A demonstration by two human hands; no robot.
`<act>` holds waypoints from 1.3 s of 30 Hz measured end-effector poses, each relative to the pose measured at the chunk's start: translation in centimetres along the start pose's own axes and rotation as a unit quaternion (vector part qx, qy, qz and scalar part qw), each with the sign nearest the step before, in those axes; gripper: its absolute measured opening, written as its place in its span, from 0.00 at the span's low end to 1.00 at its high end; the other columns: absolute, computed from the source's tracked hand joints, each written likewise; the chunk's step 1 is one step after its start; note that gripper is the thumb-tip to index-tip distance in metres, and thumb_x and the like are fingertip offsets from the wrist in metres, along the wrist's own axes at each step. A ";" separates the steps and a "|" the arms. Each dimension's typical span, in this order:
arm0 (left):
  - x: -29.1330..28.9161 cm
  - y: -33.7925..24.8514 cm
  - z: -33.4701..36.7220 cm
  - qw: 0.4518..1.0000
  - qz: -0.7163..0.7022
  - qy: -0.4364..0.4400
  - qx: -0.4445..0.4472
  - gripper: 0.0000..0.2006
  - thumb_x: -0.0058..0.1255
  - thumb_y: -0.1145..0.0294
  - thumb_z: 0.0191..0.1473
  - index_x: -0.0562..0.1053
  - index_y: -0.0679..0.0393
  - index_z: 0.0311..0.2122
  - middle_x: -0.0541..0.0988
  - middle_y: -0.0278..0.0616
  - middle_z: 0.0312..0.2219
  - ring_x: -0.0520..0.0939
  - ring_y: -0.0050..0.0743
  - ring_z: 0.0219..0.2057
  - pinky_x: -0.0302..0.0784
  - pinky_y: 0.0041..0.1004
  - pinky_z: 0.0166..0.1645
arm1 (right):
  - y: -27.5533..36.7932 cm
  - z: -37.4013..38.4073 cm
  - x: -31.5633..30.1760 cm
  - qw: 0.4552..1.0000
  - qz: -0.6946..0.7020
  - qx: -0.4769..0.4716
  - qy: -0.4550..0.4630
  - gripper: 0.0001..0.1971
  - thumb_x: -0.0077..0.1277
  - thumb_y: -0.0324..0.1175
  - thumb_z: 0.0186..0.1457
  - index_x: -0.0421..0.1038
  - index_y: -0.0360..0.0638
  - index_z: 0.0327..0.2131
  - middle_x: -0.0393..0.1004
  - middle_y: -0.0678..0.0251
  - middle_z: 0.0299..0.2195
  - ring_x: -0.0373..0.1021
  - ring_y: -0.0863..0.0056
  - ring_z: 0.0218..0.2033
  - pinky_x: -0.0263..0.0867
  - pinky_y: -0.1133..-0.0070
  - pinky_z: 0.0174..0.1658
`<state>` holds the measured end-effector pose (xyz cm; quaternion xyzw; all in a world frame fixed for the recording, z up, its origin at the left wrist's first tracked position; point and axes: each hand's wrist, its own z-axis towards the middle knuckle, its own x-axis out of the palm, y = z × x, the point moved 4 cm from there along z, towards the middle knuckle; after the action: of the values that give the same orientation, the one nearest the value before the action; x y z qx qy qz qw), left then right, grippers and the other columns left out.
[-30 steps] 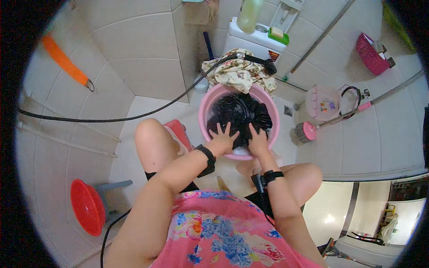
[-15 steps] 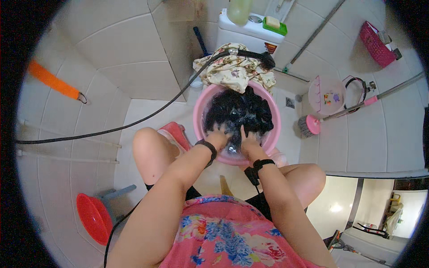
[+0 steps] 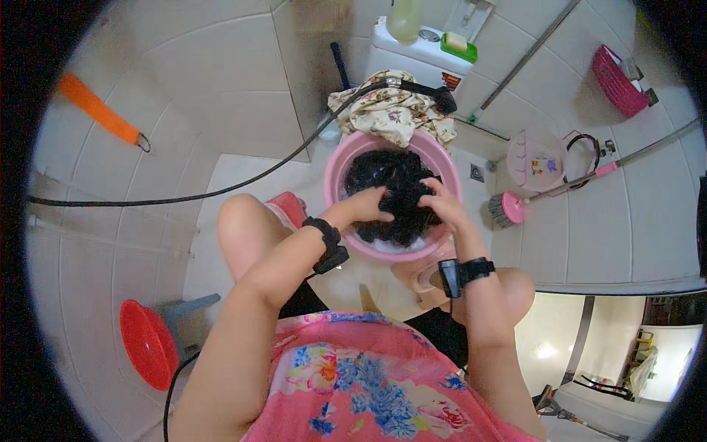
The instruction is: Washing and rinsing clothes by hand in a pink basin using a handheld shower head.
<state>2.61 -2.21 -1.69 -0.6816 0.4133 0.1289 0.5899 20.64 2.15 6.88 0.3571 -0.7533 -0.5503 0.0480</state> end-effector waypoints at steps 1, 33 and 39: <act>-0.5 -1.4 -0.4 1.000 0.000 -0.001 0.002 0.37 0.61 0.56 0.44 0.61 0.60 0.57 0.70 0.57 0.50 0.73 0.48 0.51 0.66 0.36 0.55 | 1.1 -0.8 -0.6 1.000 -0.001 -0.001 -0.001 0.27 0.51 0.26 0.40 0.65 0.38 0.49 0.69 0.64 0.44 0.64 0.71 0.47 0.58 0.79 0.51; 5.2 -0.7 -0.7 0.972 0.144 0.095 -0.158 0.41 0.49 0.72 0.47 0.46 0.30 0.65 0.33 0.46 0.66 0.40 0.71 0.63 0.42 0.72 0.57 | -12.5 3.6 8.3 0.877 -0.471 0.098 -0.002 0.39 0.44 0.31 0.54 0.35 0.58 0.65 0.46 0.49 0.61 0.43 0.51 0.63 0.51 0.52 0.58; 6.7 2.0 1.3 0.962 0.194 0.130 -0.144 0.38 0.45 0.76 0.48 0.52 0.32 0.63 0.40 0.48 0.65 0.51 0.66 0.61 0.53 0.62 0.58 | -14.2 5.4 7.5 0.880 -0.453 0.122 0.074 0.36 0.45 0.32 0.52 0.42 0.55 0.64 0.49 0.47 0.60 0.49 0.48 0.61 0.54 0.57 0.58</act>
<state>5.77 -3.67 -7.91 -0.6771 0.5877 0.2088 0.3906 19.43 0.06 -9.90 0.7019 -0.5649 -0.3875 -0.1951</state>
